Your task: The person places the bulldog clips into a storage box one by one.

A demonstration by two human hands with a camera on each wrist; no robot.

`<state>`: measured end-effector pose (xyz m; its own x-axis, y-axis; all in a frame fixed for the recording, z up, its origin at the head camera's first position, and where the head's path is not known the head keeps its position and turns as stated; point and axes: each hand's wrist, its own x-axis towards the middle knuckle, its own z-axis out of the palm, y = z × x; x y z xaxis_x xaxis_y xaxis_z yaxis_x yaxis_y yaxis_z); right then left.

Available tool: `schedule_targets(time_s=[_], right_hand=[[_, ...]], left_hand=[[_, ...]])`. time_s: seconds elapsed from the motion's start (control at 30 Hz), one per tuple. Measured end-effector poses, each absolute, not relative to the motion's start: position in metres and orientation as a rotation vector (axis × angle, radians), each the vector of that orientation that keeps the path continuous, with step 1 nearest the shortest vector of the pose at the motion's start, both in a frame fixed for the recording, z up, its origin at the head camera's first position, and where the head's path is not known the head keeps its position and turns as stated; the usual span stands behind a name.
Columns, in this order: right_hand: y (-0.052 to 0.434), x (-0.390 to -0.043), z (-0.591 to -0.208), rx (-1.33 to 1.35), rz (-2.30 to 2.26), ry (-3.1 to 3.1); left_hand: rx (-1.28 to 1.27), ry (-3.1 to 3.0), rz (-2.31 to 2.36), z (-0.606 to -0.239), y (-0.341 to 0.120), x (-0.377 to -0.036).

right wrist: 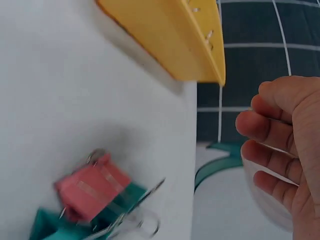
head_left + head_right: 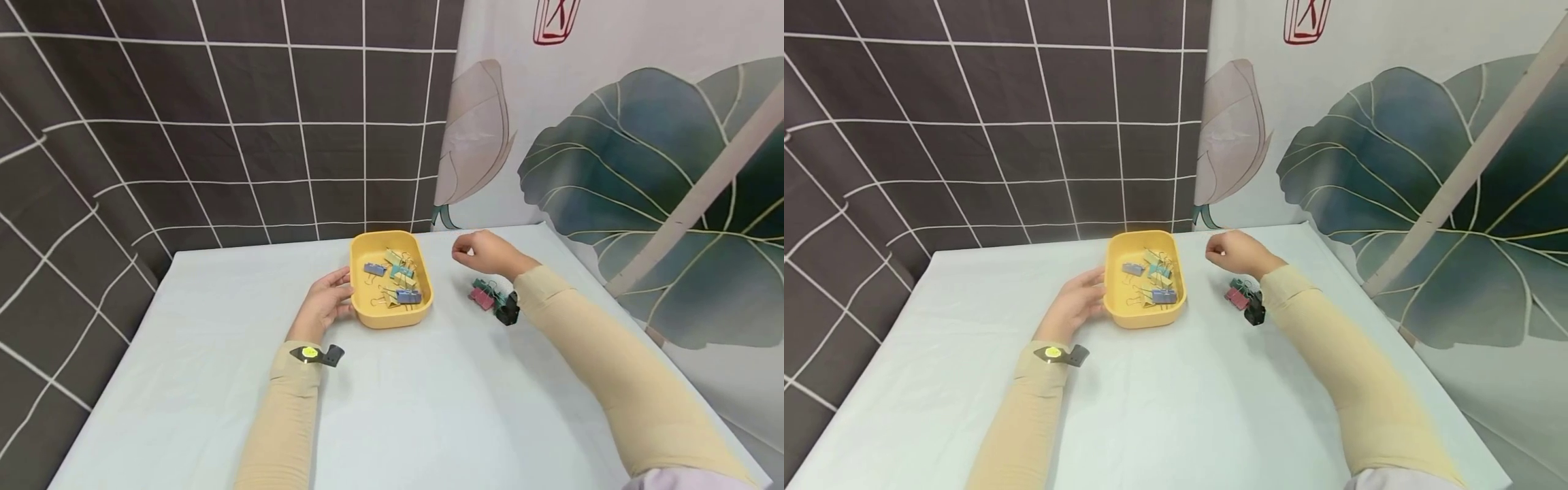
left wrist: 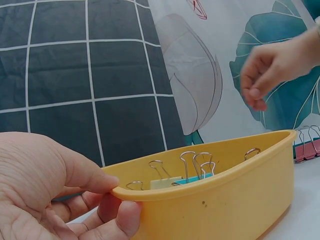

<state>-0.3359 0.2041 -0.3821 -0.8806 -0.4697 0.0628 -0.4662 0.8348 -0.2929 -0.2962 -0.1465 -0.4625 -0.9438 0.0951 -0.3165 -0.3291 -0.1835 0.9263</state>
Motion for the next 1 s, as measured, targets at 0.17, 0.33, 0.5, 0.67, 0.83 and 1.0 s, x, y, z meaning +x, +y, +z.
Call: schedule_targets(time_s=[0.17, 0.33, 0.5, 0.67, 0.83, 1.0], right_hand=[[0.229, -0.327, -0.390, -0.619, -0.629, 3.003], [0.250, -0.319, -0.402, -0.477, -0.763, 3.023], [0.266, -0.308, -0.417, -0.249, -0.914, 3.064], [0.270, -0.296, -0.430, -0.060, -1.031, 3.082], [0.270, -0.289, -0.443, 0.054, -1.111, 3.089], [0.268, -0.284, -0.453, 0.108, -1.182, 3.048]], left_hand=[[-0.264, 1.806, 2.208, -0.463, -0.148, -0.296], [-0.263, 1.803, 2.209, -0.464, -0.148, -0.297], [-0.263, 1.806, 2.203, -0.465, -0.147, -0.298], [-0.261, 1.803, 2.201, -0.464, -0.147, -0.298], [-0.259, 1.803, 2.202, -0.463, -0.147, -0.296], [-0.256, 1.810, 2.203, -0.461, -0.146, -0.295]])
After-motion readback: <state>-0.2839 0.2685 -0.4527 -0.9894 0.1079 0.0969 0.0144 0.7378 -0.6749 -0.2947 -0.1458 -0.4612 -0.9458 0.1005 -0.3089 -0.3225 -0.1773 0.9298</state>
